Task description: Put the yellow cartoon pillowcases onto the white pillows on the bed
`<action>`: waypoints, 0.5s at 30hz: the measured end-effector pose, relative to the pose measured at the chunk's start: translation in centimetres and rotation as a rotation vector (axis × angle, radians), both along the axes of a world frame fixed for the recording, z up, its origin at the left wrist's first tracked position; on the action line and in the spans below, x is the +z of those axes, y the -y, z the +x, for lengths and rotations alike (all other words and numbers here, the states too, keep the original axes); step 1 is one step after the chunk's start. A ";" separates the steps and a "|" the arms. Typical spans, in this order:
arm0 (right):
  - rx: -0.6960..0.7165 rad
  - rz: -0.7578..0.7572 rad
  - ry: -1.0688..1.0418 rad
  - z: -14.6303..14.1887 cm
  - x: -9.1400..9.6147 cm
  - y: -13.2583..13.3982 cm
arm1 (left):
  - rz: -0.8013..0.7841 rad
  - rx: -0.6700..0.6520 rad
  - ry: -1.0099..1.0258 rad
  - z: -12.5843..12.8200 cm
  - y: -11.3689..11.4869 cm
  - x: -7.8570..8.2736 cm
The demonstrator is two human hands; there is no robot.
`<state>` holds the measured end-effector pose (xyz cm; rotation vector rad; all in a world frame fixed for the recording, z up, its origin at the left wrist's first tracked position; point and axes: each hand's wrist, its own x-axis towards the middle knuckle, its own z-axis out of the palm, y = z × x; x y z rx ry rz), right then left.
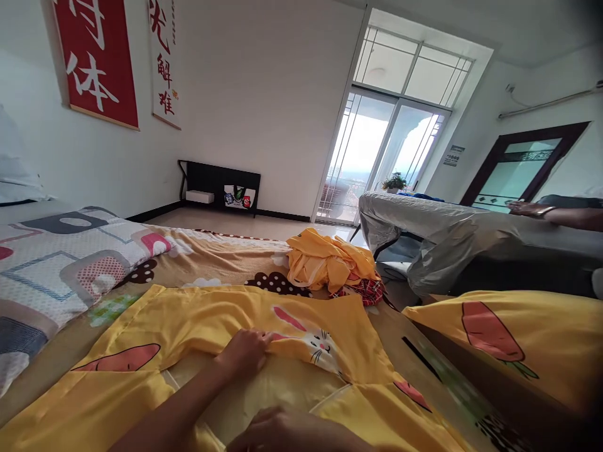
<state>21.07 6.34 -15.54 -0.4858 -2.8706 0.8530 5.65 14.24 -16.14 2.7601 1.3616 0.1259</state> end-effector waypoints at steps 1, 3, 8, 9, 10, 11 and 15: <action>-0.046 -0.056 -0.016 0.9 1.1 -0.6 | -0.003 0.000 0.002 -0.5 -0.1 0.1; -0.224 -0.090 -0.031 2.8 2.8 -2.8 | -0.030 -0.001 0.037 -1.7 -0.7 0.5; -0.860 0.224 0.155 9.5 1.3 -10.5 | 0.016 0.185 0.261 -7.1 -4.8 0.4; -0.900 0.232 0.203 11.0 0.3 -11.7 | 0.020 0.254 0.259 -8.7 -5.8 -0.1; -0.941 0.230 0.250 12.5 -0.7 -12.6 | 0.000 0.336 0.235 -10.4 -6.6 -0.8; -0.980 0.223 0.291 14.0 -1.6 -13.2 | -0.037 0.425 0.190 -12.3 -7.3 -1.6; -1.201 0.265 0.424 18.4 -3.5 -14.4 | -0.047 0.687 0.060 -19.6 -8.4 -4.8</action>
